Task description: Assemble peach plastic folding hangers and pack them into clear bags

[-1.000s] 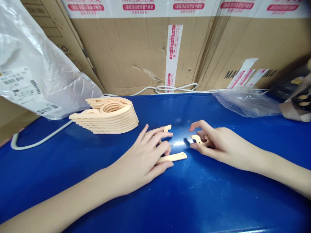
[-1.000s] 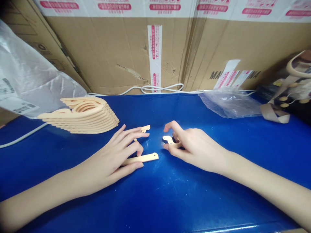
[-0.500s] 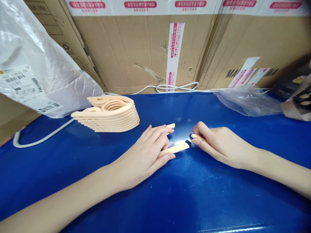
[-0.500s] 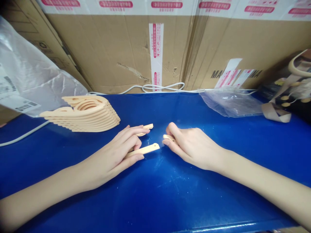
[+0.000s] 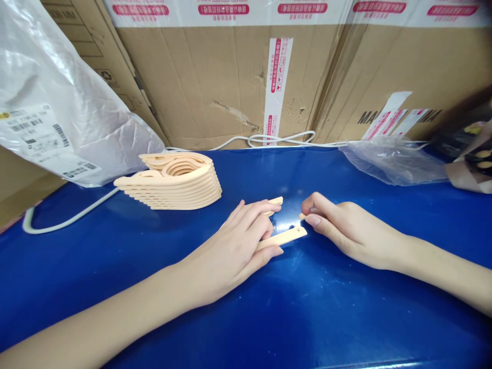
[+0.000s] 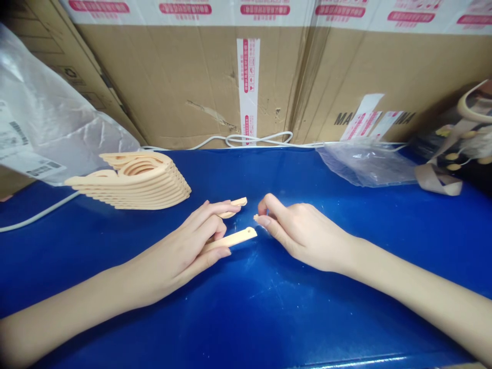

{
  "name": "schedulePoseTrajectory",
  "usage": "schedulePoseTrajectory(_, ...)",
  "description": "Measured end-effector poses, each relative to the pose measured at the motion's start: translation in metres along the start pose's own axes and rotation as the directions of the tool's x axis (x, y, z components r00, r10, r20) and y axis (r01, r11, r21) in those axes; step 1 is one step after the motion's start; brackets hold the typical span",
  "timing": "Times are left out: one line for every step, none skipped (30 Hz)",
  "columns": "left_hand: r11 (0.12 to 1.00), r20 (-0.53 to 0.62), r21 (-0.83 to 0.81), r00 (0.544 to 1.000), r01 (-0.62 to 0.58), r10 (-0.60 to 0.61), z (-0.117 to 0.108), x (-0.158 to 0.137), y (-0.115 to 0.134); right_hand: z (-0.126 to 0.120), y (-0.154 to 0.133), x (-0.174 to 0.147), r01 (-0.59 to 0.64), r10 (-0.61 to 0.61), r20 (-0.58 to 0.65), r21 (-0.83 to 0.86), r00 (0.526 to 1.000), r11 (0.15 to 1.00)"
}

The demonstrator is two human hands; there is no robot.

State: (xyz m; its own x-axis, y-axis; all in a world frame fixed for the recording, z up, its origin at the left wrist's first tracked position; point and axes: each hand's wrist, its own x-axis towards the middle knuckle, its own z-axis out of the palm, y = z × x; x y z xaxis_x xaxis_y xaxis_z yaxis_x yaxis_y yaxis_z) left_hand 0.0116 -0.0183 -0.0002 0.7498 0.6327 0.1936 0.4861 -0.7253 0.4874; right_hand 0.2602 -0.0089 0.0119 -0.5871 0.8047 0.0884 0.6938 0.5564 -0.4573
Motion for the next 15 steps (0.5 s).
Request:
schedulePoseTrajectory(1.000, -0.002, 0.002, 1.000, 0.000, 0.000, 0.0001, -0.0001, -0.0001, 0.0000, -0.0006, -0.0002, 0.020, -0.020, 0.014, 0.002, 1.000, 1.000)
schedulePoseTrajectory(1.000, -0.007, 0.003, 1.000, 0.002, -0.002, 0.0001, -0.0002, -0.0002, -0.0001, -0.0011, -0.0003, 0.044, -0.044, 0.024, 0.005, 0.999, 0.999)
schedulePoseTrajectory(1.000, -0.016, 0.003, 1.000, 0.005, -0.005, 0.0001, -0.0001, -0.0004, -0.0003, -0.0015, -0.0005, 0.066, -0.066, 0.035, 0.009, 0.997, 0.998)
schedulePoseTrajectory(1.000, -0.027, 0.003, 1.000, 0.009, -0.009, 0.0001, -0.0001, -0.0006, -0.0005, -0.0019, -0.0007, 0.081, -0.081, 0.042, 0.013, 0.996, 0.997)
schedulePoseTrajectory(1.000, -0.034, 0.005, 0.999, 0.010, -0.010, 0.0002, 0.0000, -0.0008, -0.0007, -0.0024, -0.0008, 0.087, -0.088, 0.048, 0.018, 0.995, 0.996)
schedulePoseTrajectory(1.000, -0.038, 0.008, 0.999, 0.014, -0.014, 0.0003, 0.0001, -0.0010, -0.0008, -0.0029, -0.0010, 0.084, -0.085, 0.054, 0.022, 0.995, 0.996)
schedulePoseTrajectory(1.000, -0.041, 0.013, 0.999, 0.018, -0.017, 0.0005, 0.0001, -0.0012, -0.0009, -0.0034, -0.0011, 0.075, -0.076, 0.065, 0.024, 0.995, 0.997)
schedulePoseTrajectory(1.000, -0.044, 0.019, 0.999, 0.022, -0.021, 0.0009, 0.0002, -0.0012, -0.0009, -0.0039, -0.0011, 0.065, -0.066, 0.076, 0.022, 0.995, 0.998)
schedulePoseTrajectory(0.999, -0.046, 0.026, 0.999, 0.028, -0.027, 0.0013, 0.0002, -0.0013, -0.0007, -0.0044, -0.0010, 0.059, -0.060, 0.088, 0.020, 0.994, 0.998)
schedulePoseTrajectory(0.999, -0.047, 0.034, 0.998, 0.035, -0.033, 0.0018, 0.0003, -0.0013, -0.0004, -0.0048, -0.0008, 0.056, -0.058, 0.098, 0.018, 0.994, 0.998)
schedulePoseTrajectory(0.998, -0.046, 0.046, 0.998, 0.040, -0.037, 0.0024, 0.0004, -0.0013, 0.0002, -0.0051, -0.0006, 0.058, -0.060, 0.104, 0.020, 0.993, 0.998)
schedulePoseTrajectory(0.997, -0.043, 0.063, 0.998, 0.040, -0.038, 0.0029, 0.0006, -0.0014, 0.0009, -0.0054, -0.0003, 0.060, -0.062, 0.105, 0.023, 0.993, 0.998)
schedulePoseTrajectory(0.996, -0.039, 0.086, 0.999, 0.033, -0.030, 0.0034, 0.0007, -0.0016, 0.0018, -0.0056, -0.0002, 0.062, -0.064, 0.102, 0.026, 0.993, 0.998)
schedulePoseTrajectory(0.994, -0.035, 0.110, 0.999, 0.021, -0.018, 0.0039, 0.0009, -0.0019, 0.0029, -0.0058, -0.0001, 0.062, -0.064, 0.096, 0.027, 0.993, 0.998)
schedulePoseTrajectory(0.991, -0.033, 0.132, 0.999, 0.006, -0.002, 0.0044, 0.0011, -0.0024, 0.0039, -0.0061, -0.0002, 0.059, -0.061, 0.090, 0.026, 0.994, 0.998)
